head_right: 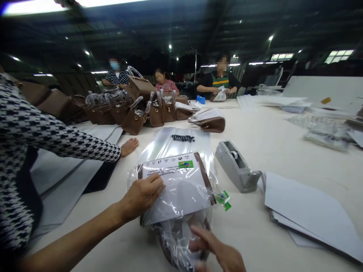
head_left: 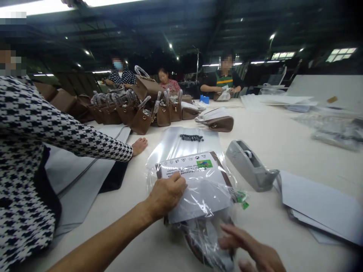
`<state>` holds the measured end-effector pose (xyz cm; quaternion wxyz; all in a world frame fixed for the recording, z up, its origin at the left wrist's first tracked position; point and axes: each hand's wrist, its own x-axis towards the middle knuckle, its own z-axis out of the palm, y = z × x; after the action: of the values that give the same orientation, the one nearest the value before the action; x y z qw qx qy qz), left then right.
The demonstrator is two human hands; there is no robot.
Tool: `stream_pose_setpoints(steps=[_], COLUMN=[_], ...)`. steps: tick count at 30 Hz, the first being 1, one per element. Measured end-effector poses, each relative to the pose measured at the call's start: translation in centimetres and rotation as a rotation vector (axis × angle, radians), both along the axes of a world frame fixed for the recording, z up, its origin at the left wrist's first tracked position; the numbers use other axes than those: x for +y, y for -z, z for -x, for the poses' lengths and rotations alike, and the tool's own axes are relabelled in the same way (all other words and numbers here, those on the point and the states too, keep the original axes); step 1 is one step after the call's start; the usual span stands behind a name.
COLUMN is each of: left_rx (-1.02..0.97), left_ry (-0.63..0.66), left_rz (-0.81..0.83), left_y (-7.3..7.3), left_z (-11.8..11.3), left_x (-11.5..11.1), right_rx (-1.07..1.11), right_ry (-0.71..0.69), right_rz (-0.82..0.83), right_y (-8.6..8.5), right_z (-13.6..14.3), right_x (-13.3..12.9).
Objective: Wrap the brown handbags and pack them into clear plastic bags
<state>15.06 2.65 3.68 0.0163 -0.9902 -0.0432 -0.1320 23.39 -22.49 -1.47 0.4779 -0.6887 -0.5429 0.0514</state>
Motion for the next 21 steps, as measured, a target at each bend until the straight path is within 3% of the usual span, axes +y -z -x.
stream_pose_setpoints(steps=[3,5,7,11,16,21], left_rx=[0.011,0.022,0.032,0.043,0.028,-0.333], left_ry=[-0.020,-0.020,-0.016,-0.010,0.056,0.041], left_rz=[0.043,0.067,0.091,0.160,0.369,0.148], left_y=[-0.1,-0.1,-0.2,-0.8,-1.6,-0.3], left_z=[-0.1,-0.3,-0.4,-0.1,2.5,5.1], left_x=[0.1,0.1,0.2,0.3,-0.4,-1.8], right_rx=[0.127,-0.015,-0.158,-0.220,-0.164,-0.104], right_ry=[0.161,0.244,0.191,-0.100,-0.148,-0.181], right_rz=[0.122,0.140,0.197,0.331,0.339,0.345], right_y=[-4.1,-6.2,-7.4,-7.6,-7.4,-7.4], right_z=[-2.0,-3.6,-5.2,-7.3,-7.4,-7.5], right_x=[2.4,5.3,8.3,11.8,11.7,11.1])
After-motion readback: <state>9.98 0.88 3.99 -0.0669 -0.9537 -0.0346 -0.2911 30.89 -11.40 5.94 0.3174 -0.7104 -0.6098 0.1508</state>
